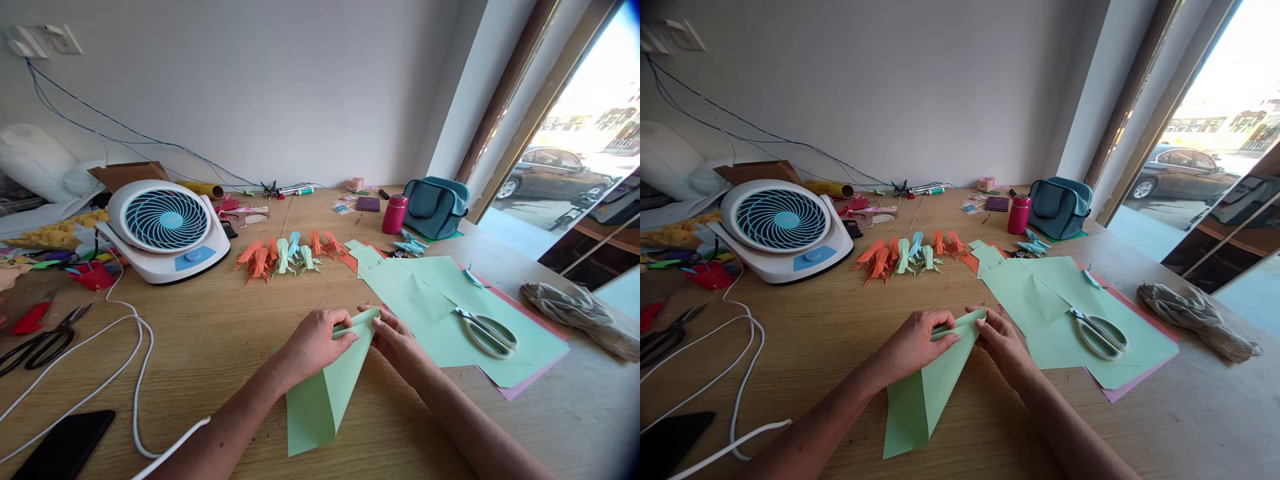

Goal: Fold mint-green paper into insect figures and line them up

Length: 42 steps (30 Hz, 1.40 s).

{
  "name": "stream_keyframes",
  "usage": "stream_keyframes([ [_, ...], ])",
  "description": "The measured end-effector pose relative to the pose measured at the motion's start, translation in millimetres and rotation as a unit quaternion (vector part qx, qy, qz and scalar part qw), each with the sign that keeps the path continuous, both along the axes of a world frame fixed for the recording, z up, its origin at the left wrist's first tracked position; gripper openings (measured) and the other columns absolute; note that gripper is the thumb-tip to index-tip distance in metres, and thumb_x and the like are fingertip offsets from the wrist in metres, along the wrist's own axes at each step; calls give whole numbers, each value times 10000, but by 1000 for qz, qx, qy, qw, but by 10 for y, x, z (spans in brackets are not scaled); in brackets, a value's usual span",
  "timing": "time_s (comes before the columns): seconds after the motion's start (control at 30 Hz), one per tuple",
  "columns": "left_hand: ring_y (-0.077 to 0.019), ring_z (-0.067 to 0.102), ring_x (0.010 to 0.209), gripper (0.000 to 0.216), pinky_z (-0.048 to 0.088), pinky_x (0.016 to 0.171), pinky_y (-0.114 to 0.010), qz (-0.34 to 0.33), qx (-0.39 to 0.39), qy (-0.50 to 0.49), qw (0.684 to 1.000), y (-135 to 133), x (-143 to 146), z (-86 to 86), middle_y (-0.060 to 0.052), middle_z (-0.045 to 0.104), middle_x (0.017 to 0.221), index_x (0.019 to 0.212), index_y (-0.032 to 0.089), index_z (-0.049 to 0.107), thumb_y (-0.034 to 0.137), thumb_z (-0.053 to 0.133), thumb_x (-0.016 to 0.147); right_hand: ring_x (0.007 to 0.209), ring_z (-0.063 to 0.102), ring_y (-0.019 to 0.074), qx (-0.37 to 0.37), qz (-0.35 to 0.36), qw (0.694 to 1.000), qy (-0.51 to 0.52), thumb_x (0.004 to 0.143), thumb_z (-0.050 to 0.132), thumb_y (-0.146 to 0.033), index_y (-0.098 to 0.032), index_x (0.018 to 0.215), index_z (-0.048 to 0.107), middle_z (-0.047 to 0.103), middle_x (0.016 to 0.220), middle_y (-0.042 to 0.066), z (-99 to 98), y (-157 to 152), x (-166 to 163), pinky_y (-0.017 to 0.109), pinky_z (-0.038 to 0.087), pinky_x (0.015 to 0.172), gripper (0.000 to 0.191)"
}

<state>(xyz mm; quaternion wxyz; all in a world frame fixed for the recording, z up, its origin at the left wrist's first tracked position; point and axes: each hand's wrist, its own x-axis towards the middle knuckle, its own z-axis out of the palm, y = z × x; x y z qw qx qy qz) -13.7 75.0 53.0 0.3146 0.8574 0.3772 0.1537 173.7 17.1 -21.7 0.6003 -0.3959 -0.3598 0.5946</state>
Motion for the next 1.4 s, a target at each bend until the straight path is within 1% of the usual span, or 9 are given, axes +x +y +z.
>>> stream_keyframes([
  [0.2, -128, 523, 653, 113, 340, 604, -238, 4, 4, -2, 1000, -26, -1, 31, 42, 630, 721, 796, 214, 606, 317, 605, 843, 764, 540, 161, 11, 8, 1000, 1, 778, 788, -453, -268, 956, 730, 633, 846, 3, 27, 6, -27, 287, 458, 731, 264],
  [0.5, -141, 539, 678, 164, 352, 628, -252, 11, 22, -7, 1000, -69, 24, 96, 26, 650, 758, 782, 211, 602, 358, 620, 852, 735, 509, 149, 32, -9, 999, 0, 759, 809, -403, -273, 961, 707, 590, 846, -9, 88, -50, -63, 272, 440, 689, 261],
  [0.73, -122, 510, 671, 148, 366, 640, -236, -22, 21, -43, 999, -57, -12, 148, 42, 588, 710, 744, 197, 557, 280, 569, 866, 793, 517, 175, 67, 15, 998, 17, 882, 661, -464, -318, 1194, 618, 562, 909, 11, 87, -57, -24, 303, 470, 763, 347],
  [0.83, -116, 490, 663, 144, 357, 622, -234, -35, 10, -35, 999, -51, -33, 174, 50, 568, 704, 748, 195, 558, 272, 555, 870, 789, 523, 179, 83, 24, 996, 5, 898, 633, -464, -305, 1136, 606, 569, 974, 24, 94, -40, 18, 309, 478, 738, 288],
  [0.97, -109, 495, 682, 132, 355, 628, -229, -48, 4, -28, 998, -28, -75, 180, 55, 576, 724, 746, 194, 556, 258, 563, 862, 748, 508, 164, 102, 37, 994, -27, 920, 612, -430, -268, 1007, 608, 570, 948, 30, 119, -12, 160, 302, 472, 726, 184],
  [1.1, -109, 528, 718, 116, 370, 666, -228, -72, -2, -20, 997, 11, -123, 158, 54, 612, 773, 768, 199, 567, 265, 576, 862, 784, 530, 168, 133, 77, 979, -135, 912, 645, -389, -242, 985, 633, 566, 956, 36, 178, -8, 363, 318, 477, 765, 164],
  [1.17, -108, 543, 739, 119, 375, 692, -226, -100, -2, -19, 995, 29, -137, 150, 52, 624, 789, 768, 197, 564, 264, 586, 864, 802, 544, 164, 141, 118, 964, -194, 914, 655, -362, -234, 1006, 650, 572, 954, 33, 212, -18, 433, 310, 473, 772, 157],
  [1.3, -106, 541, 736, 109, 368, 683, -219, -155, -7, -11, 988, 45, -148, 137, 50, 619, 783, 780, 197, 564, 258, 602, 863, 778, 550, 147, 108, 220, 939, -243, 912, 662, -334, -220, 1020, 675, 601, 885, 14, 254, -47, 450, 281, 456, 731, 158],
  [1.4, -108, 534, 728, 109, 355, 668, -222, -167, -2, -1, 986, 39, -156, 120, 48, 611, 779, 789, 199, 561, 264, 602, 866, 767, 567, 149, 85, 248, 920, -291, 897, 668, -317, -223, 1063, 684, 634, 898, 13, 278, -69, 387, 281, 460, 723, 192],
])
